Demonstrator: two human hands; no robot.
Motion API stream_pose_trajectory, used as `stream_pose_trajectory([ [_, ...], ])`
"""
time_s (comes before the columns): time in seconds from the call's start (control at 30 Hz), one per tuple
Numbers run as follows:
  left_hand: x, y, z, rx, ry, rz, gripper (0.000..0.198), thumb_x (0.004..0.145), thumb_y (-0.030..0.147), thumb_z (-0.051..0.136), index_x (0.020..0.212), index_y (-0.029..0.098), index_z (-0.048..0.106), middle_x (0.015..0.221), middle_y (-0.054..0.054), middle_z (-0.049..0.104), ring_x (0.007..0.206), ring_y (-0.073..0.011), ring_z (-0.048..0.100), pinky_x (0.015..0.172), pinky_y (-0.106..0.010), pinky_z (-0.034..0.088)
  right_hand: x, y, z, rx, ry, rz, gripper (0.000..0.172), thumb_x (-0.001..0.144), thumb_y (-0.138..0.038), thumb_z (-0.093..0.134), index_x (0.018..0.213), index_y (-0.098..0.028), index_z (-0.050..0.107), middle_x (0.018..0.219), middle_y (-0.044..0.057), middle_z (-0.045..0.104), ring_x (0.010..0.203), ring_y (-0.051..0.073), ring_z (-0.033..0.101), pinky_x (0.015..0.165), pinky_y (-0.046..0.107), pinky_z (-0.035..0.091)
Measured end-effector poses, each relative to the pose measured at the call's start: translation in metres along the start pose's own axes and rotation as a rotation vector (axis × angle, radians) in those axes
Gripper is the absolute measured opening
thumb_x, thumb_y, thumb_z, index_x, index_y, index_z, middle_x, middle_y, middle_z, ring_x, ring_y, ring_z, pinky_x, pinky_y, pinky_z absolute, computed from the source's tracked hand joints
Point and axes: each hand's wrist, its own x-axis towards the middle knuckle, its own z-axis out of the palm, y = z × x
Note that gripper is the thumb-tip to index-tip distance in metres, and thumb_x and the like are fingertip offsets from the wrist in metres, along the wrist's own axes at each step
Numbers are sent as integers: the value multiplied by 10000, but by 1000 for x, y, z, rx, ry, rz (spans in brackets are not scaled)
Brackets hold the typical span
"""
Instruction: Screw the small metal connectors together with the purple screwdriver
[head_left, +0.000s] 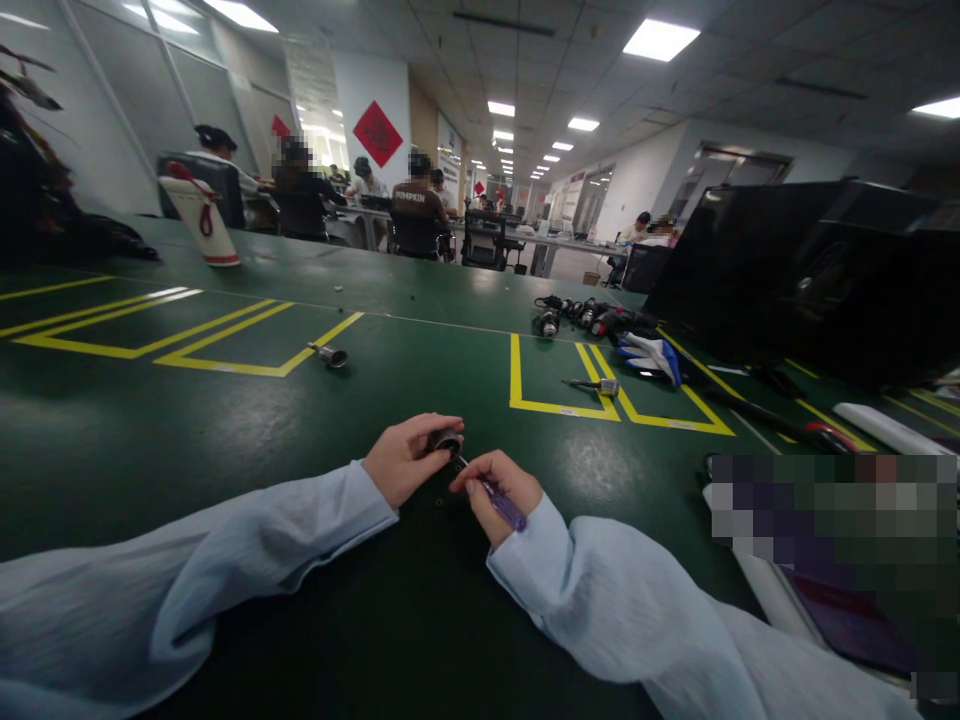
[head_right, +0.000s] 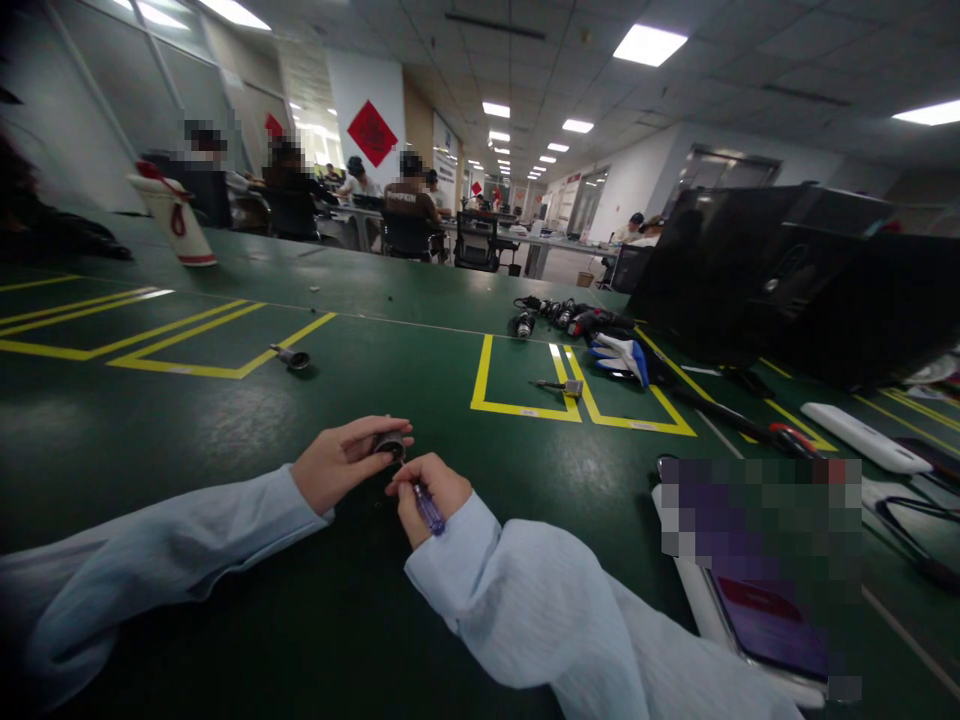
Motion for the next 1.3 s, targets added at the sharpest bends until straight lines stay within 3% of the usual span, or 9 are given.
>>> stream_pose_trajectory([
  [0.67, 2, 0, 0, -46, 76, -101, 269, 582, 173, 625, 843, 106, 608, 872, -79, 657, 813, -224, 640, 793, -406, 504, -3, -4, -2, -52, -1, -18, 124, 690, -101, 461, 712, -195, 538, 662, 5, 671, 639, 136, 609, 657, 257, 455],
  [0.9, 2, 0, 0, -50, 84, -123, 288, 570, 177, 633, 849, 106, 611, 881, -75, 671, 813, -219, 643, 797, -394, 510, -2, -1, 2, -4, -3, 67, 119, 699, -114, 446, 721, -188, 537, 670, 14, 678, 584, 121, 606, 595, 239, 460],
  [1.3, 1, 5, 1, -99, 85, -156, 301, 538, 154, 640, 832, 96, 611, 881, -83, 670, 821, -221, 643, 825, -398, 495, -2, -3, -2, -29, -14, 14, 120, 709, -111, 458, 724, -183, 553, 685, 19, 679, 635, 139, 601, 630, 256, 444],
])
